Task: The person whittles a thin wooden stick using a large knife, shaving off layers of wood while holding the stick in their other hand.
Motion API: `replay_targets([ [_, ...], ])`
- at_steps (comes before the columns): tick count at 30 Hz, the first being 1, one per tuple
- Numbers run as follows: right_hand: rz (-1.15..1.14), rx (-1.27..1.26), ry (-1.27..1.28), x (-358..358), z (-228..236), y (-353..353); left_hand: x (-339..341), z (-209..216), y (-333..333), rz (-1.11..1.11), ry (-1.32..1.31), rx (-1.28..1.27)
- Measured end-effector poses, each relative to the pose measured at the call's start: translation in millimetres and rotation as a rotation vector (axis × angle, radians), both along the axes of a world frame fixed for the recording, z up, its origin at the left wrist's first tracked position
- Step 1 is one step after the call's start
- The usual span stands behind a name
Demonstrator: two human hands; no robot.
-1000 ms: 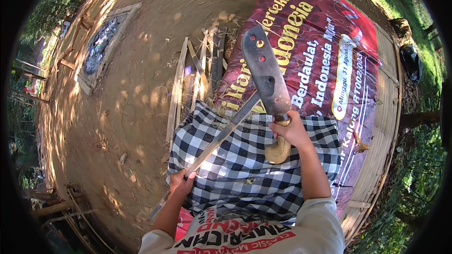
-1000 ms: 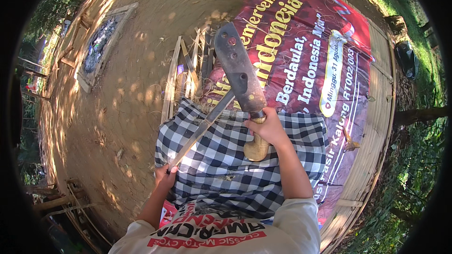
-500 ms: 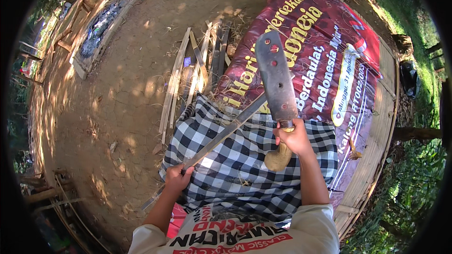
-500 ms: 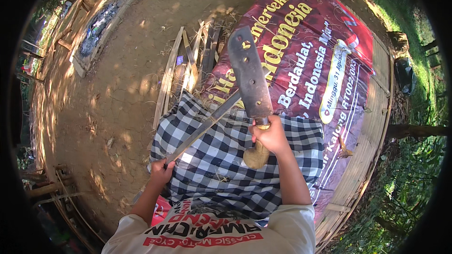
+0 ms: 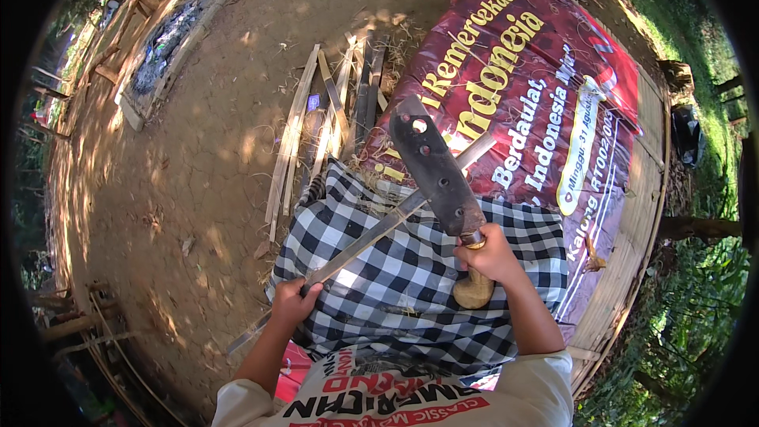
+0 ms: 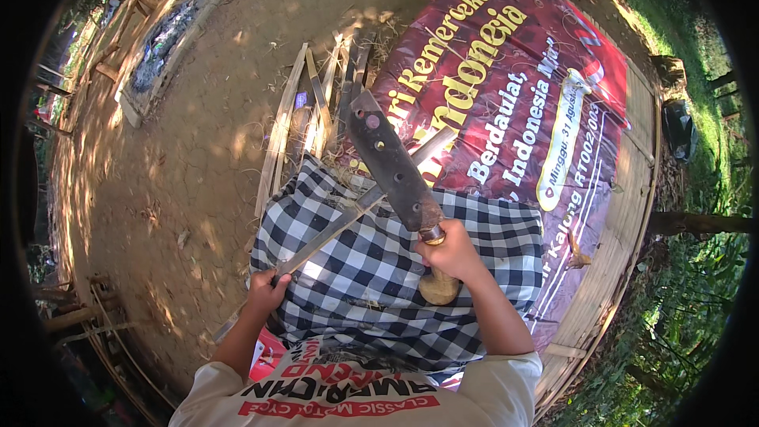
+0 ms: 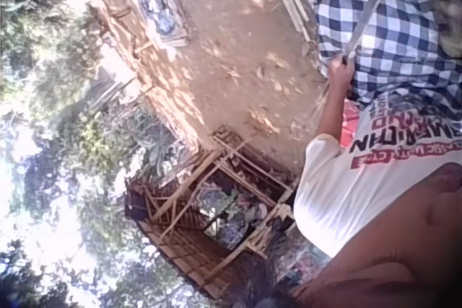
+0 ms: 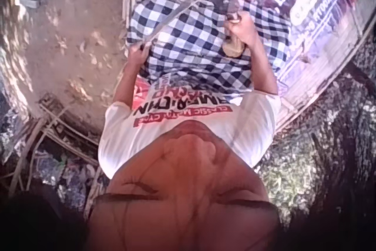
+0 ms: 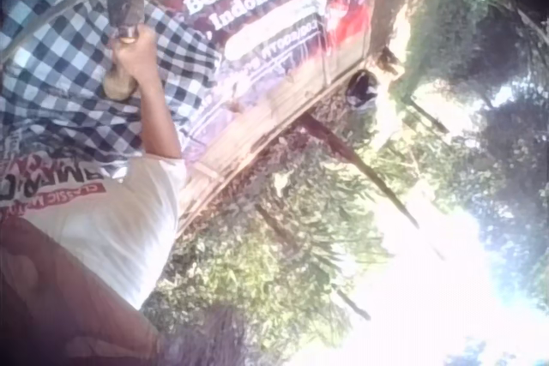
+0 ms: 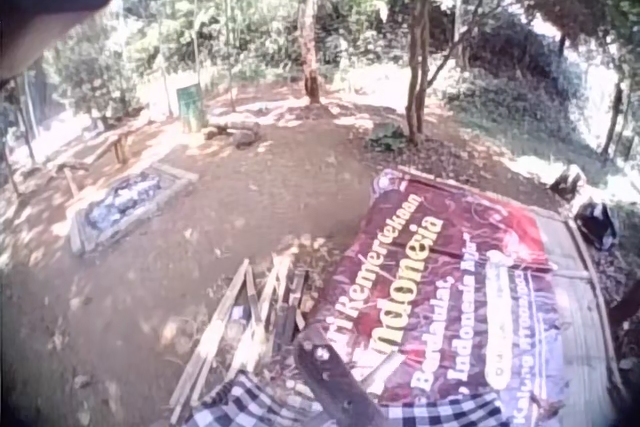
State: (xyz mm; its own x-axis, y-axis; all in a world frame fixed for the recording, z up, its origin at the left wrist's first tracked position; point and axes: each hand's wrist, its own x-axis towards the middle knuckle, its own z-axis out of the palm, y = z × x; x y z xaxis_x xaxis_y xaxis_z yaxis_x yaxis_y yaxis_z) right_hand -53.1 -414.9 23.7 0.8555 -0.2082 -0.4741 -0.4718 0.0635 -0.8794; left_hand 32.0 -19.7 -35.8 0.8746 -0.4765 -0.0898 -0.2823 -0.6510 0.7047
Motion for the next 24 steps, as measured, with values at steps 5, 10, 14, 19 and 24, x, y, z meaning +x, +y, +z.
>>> replay_targets([
  [5, -0.155, 0.014, -0.031, 4.4, 8.5, -12.4, -4.1, 2.7, 0.1, 0.028, 0.097, 0.01],
  [10, 0.026, 0.051, 0.059, 1.3, -2.6, 10.1, -1.2, 5.7, 1.4, -0.002, 0.029, 0.068],
  [14, -0.089, 0.024, -0.008, 5.3, 8.0, -9.1, -2.6, 2.1, -1.5, 0.023, 0.053, -0.005],
  [19, 0.028, 0.043, 0.105, 1.9, -5.2, 23.2, -0.6, 2.3, -2.3, 0.017, 0.049, 0.033],
  [24, -0.056, 0.103, -0.039, 1.4, -1.8, -2.6, -1.0, -2.2, -0.1, 0.026, 0.019, 0.042],
])
